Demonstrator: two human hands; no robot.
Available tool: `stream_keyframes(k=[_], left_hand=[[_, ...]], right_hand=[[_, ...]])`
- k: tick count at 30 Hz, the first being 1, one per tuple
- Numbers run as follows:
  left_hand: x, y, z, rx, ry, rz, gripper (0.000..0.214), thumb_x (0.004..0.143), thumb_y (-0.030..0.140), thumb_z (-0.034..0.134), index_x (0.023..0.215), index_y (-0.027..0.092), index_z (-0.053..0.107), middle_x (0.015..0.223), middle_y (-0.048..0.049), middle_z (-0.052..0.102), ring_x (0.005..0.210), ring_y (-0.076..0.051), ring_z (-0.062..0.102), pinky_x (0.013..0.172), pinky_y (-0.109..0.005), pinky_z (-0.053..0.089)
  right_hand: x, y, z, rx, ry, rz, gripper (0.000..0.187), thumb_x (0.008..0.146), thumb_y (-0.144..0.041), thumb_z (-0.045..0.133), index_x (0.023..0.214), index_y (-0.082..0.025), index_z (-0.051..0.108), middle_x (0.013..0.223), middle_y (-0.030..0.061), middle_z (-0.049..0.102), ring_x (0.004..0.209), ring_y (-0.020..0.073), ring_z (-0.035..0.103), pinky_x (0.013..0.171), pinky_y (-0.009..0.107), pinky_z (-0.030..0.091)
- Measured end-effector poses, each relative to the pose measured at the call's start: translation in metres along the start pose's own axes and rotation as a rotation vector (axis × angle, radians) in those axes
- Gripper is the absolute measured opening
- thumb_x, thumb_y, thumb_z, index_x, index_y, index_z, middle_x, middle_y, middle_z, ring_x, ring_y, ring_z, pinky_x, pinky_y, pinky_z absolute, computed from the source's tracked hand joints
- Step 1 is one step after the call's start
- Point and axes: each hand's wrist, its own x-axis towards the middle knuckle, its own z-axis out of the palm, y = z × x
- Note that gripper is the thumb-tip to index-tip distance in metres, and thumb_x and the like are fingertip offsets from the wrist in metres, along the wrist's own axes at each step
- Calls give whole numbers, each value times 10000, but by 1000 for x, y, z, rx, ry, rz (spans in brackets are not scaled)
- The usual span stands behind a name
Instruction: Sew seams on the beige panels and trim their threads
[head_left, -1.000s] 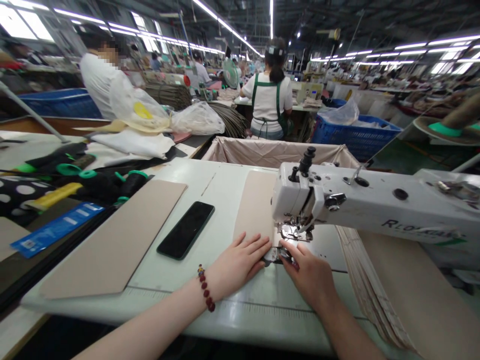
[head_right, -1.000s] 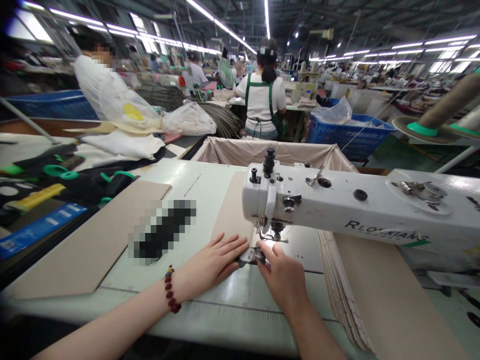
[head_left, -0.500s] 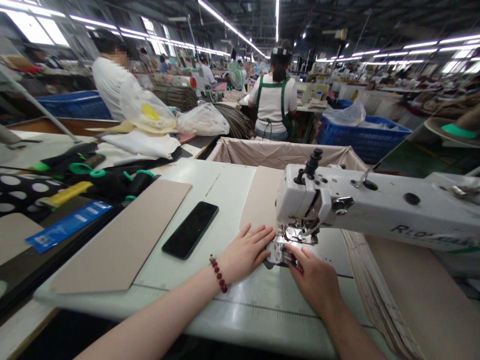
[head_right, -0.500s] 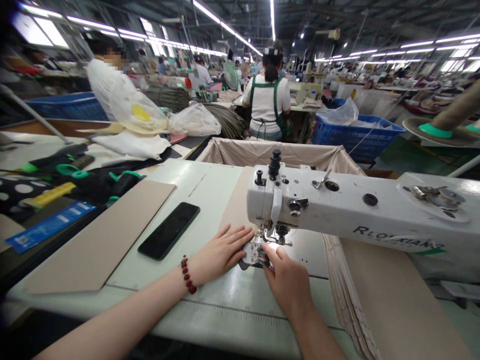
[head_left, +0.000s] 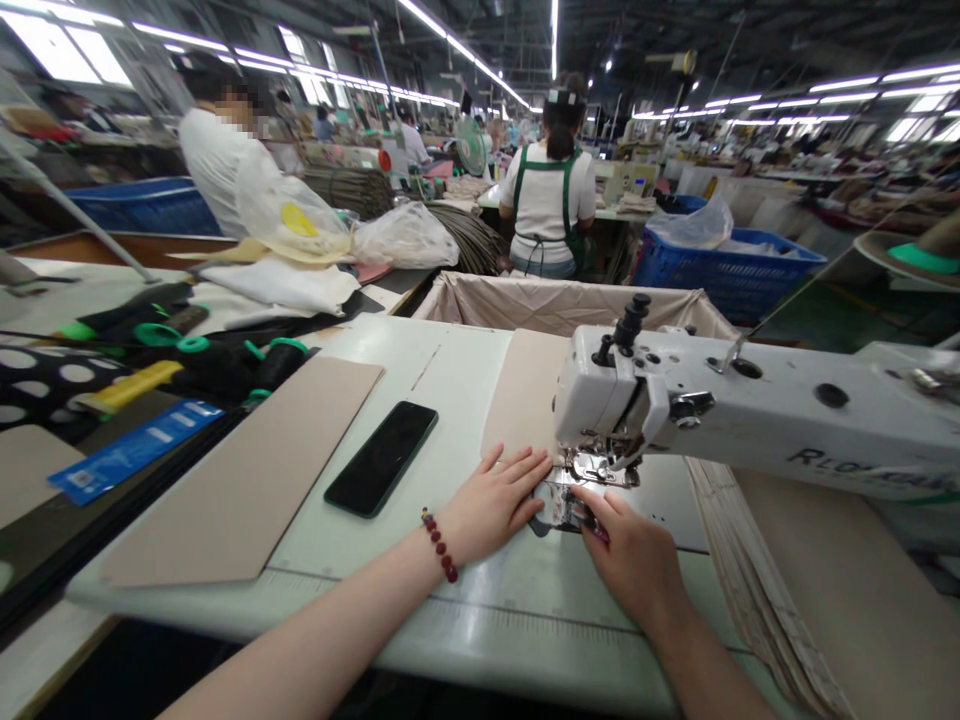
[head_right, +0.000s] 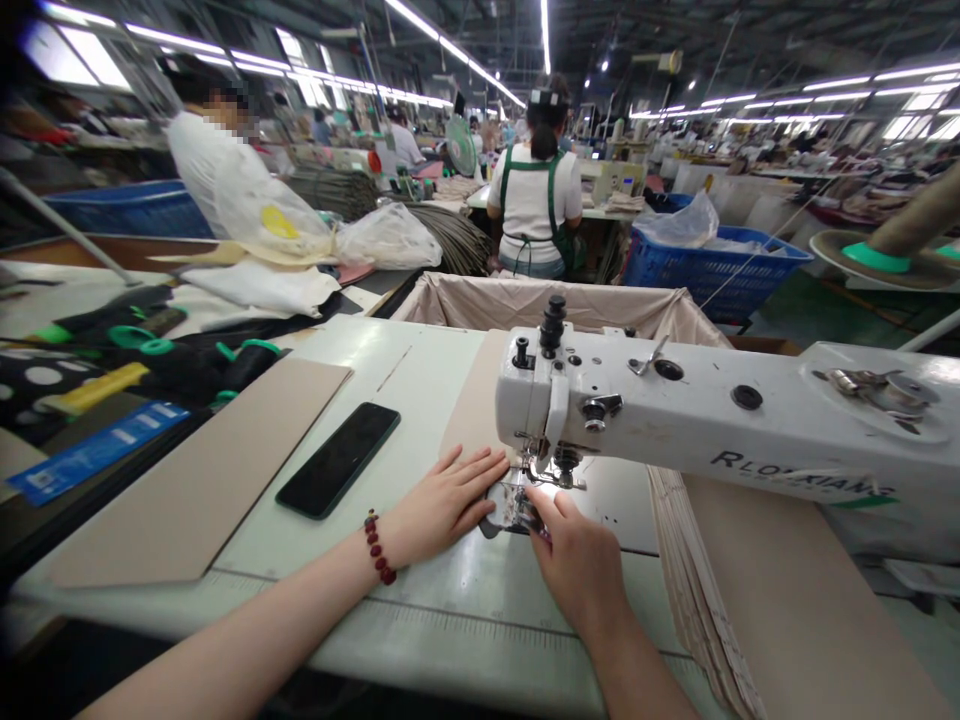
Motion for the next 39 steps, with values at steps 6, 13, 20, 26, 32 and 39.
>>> stream_keyframes(k=[6,13,20,26,32,39], left_hand=[[1,-1,0,-2,-3,-1,530,1000,408,363,1499,278,241,1527,-29,337,1409,-211,289,1156,-449,173],[2,1,-2,-40,37,-12,494,985,392,409,1462,290,330,1482,-27,420,1376,-203,352,1148,-425,200],[3,3,0,-31,60,-37,496,973,404,430,1442,257,365,1483,-48,415,1376,-212,346,1148,-429,219],[5,1,5,-4,81,-38,587,969,442,409,1486,197,275,1531,-98,320,1425,-242,243,1151,-448,203],[5,6,-2,41,133,-103,432,1012,378,303,1375,179,428,1298,-112,594,1226,-236,525,1132,-480,208],[1,-1,-6,115,189,-219,455,1000,407,312,1313,114,464,1213,-177,610,1164,-297,551,1002,-474,382]], right_hand=[[1,0,1,11,12,7,432,874,-198,540,1285,-331,530,1021,-14,669,799,165,659,619,254,451],[0,3,9,-4,48,5,456,859,-202,546,1290,-346,521,983,-16,675,775,163,650,612,254,437],[0,2,9,-14,36,4,431,889,-217,527,1300,-343,505,1056,-8,664,836,167,647,655,257,440],[-1,-1,6,-55,22,15,399,901,-279,534,1295,-338,519,1057,4,668,833,164,643,660,257,436],[0,-1,5,-107,11,14,359,932,-306,495,1290,-333,502,1051,12,656,801,178,640,622,265,413],[-31,-26,0,-132,-57,-209,424,897,-185,505,1316,-244,480,1014,60,650,700,170,610,559,262,359]])
